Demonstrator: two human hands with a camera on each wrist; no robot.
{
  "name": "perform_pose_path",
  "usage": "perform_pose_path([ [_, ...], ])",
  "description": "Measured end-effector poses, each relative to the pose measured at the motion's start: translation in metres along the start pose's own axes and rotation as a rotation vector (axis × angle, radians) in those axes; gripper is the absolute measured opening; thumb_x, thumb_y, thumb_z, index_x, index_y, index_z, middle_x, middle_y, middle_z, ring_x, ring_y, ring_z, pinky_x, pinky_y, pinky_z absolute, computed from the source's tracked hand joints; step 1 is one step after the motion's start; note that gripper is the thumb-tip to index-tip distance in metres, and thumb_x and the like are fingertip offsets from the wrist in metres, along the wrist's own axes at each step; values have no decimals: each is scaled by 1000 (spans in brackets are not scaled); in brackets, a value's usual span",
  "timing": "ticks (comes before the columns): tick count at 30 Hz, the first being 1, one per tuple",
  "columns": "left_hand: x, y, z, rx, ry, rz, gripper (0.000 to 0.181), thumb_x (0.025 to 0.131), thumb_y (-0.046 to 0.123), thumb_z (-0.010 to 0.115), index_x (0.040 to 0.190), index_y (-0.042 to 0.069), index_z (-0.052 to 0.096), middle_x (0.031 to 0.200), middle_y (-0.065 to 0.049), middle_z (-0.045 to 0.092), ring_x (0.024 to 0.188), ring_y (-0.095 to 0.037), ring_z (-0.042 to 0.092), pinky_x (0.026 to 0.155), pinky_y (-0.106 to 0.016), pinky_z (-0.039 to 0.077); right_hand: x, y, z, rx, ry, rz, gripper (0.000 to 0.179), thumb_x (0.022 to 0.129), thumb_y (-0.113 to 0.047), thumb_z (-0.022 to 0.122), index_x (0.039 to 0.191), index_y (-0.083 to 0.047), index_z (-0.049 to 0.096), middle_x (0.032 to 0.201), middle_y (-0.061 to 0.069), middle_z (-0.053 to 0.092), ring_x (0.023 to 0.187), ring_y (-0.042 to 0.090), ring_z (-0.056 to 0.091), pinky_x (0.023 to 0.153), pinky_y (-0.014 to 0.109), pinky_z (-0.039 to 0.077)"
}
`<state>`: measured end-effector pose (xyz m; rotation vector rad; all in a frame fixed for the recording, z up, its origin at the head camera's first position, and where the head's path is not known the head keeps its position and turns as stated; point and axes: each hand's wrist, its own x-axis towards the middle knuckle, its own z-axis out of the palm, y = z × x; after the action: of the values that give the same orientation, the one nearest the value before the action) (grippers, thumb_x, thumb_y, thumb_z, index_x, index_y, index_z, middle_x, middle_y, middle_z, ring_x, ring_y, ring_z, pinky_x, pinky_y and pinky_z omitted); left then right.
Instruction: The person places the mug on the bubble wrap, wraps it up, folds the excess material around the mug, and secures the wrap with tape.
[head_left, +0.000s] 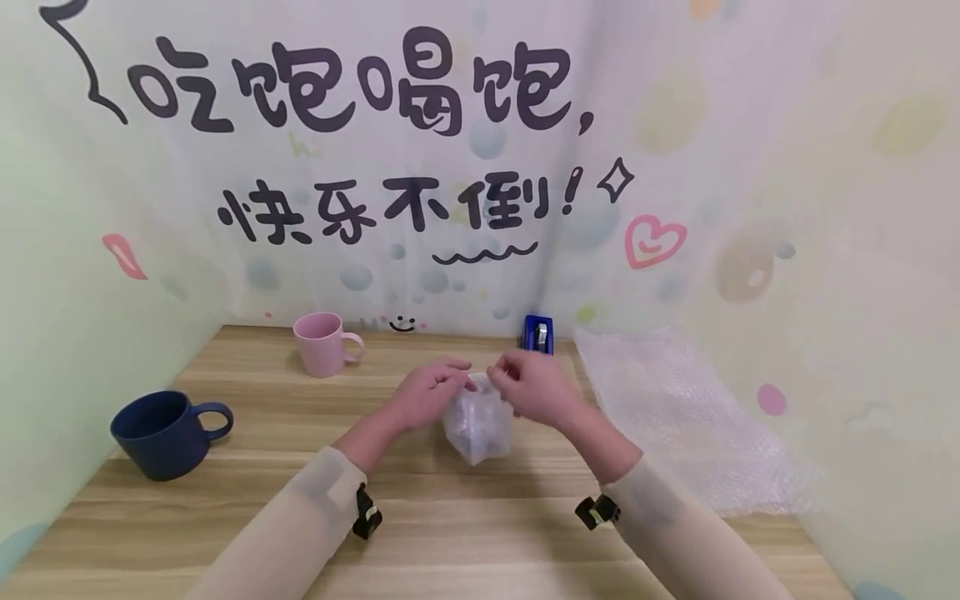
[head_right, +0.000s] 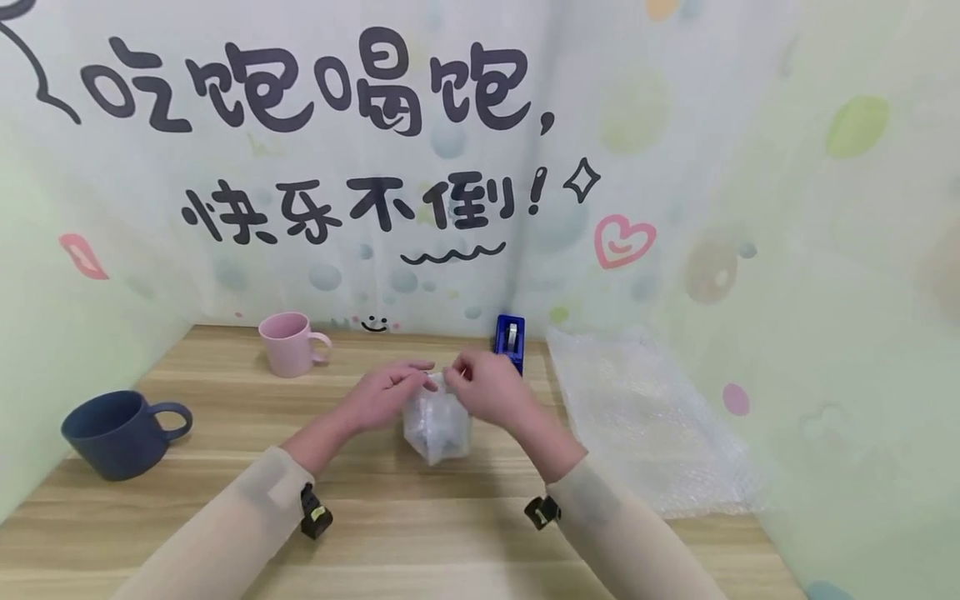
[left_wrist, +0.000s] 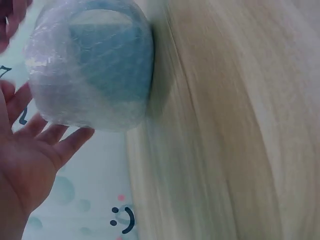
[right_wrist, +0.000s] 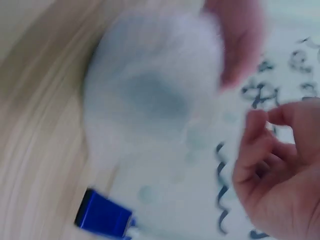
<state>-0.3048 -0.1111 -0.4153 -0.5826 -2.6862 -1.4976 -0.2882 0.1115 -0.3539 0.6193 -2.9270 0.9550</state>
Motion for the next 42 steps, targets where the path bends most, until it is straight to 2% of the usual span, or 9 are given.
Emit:
perform_pose_path([
  [4,5,-5,2,-48,39,24,31,113,20,53,132,6,73,150,-18,68,141,-40,63,115,-57,55,-21,-12,10,-58,-203,7,28,108,-40,70,96,-15,69,78,-2,70,64,16,69,55,29,54],
  [6,5,-8,2,-29,2,32,39,114,19,52,147,6,65,153,-19,66,143,-41,62,117,-57,53,-25,-12,19,-91,-208,-7,29,104,-41,75,94,-16,67,77,-4,68,66,14,66,58,27,52],
  [9,4,-11,1,2,-49,16,45,116,23,47,155,8,62,159,-17,62,150,-39,56,123,-58,47,-29,-7,29,-120,-141,-33,34,96,-42,85,93,-15,64,78,-4,65,70,12,58,62,27,49],
  [14,-1,-16,-7,-10,-20,-21,42,111,20,50,147,8,68,146,-17,71,135,-37,66,113,-55,55,-25,6,31,-114,-76,-46,46,85,-37,95,99,-10,61,88,6,66,77,16,57,67,29,50],
  [18,-5,-21,-16,-13,-27,-28,40,105,16,60,143,5,66,129,-17,74,114,-31,71,96,-43,60,-20,17,27,-105,-76,-18,43,88,-30,94,104,-9,59,105,14,64,85,20,57,73,34,52],
  [21,-9,-23,-22,-34,-45,-55,40,101,21,72,136,4,64,124,-17,74,107,-26,72,91,-38,61,-17,24,23,-109,-76,3,37,91,-23,90,108,-11,59,112,16,62,89,23,58,76,35,53],
  [26,-15,-23,-26,-95,-77,-105,45,96,27,85,125,6,58,113,-15,72,94,-23,73,81,-36,63,-14,31,19,-107,-66,8,30,95,-13,81,115,-11,59,100,14,66,80,21,59,71,34,51],
  [33,-18,-23,-23,-152,-103,-150,46,98,28,84,127,10,53,107,-14,68,87,-35,76,71,-45,66,-14,37,22,-68,-72,7,30,97,-9,77,118,-10,56,85,6,69,69,16,59,65,30,51],
  [42,-23,-25,-23,-208,-154,-150,55,99,26,83,136,11,45,97,-13,65,76,-31,79,71,-51,68,-16,37,23,-19,-96,33,29,100,-8,74,120,-12,53,81,4,70,66,15,64,60,29,51],
])
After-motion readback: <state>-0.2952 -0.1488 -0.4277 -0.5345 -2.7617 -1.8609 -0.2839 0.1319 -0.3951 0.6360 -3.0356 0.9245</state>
